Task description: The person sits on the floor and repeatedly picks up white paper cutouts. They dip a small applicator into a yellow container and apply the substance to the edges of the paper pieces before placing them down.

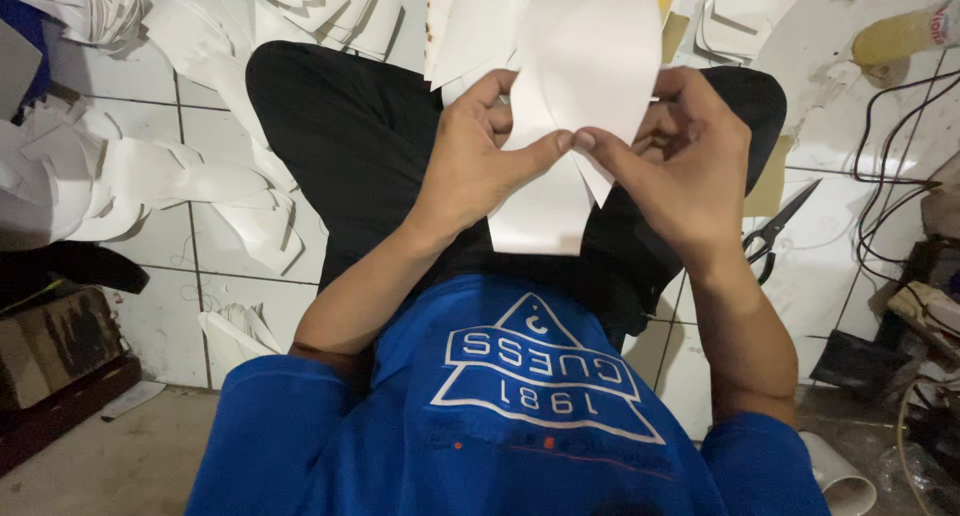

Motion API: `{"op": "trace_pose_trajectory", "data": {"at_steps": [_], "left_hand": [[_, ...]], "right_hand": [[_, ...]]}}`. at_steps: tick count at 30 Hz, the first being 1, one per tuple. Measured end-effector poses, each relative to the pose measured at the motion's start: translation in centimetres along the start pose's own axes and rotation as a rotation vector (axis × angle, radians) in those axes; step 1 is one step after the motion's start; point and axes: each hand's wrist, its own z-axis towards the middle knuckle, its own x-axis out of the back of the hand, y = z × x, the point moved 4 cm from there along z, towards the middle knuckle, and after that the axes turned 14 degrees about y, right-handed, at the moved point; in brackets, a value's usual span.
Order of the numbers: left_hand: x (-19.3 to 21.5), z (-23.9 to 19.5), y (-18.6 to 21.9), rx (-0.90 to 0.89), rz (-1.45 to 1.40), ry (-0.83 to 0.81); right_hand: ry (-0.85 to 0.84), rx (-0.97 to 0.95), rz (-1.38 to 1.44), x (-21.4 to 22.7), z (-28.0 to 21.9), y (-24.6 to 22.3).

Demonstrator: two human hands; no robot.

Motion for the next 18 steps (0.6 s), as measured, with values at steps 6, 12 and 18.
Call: {"op": "trace_pose_trajectory", "data": {"at_steps": [6,12,18], "left_hand": [[0.3,-0.1,0.0,0.036,-0.23,0.029],[-0.1,0.2,0.2,0.082,-0.417,0.074],[0.2,1.4,-2.9,0.216,-0.503,0.075]], "right_hand": [[0.069,-0.04,0.099,0.3,-1.0,1.5],[0.103,-0.04,0.394,-0.9,-1.6,4.4],[0.024,0.164,0.352,-2.1,-2.4,4.7]]}}
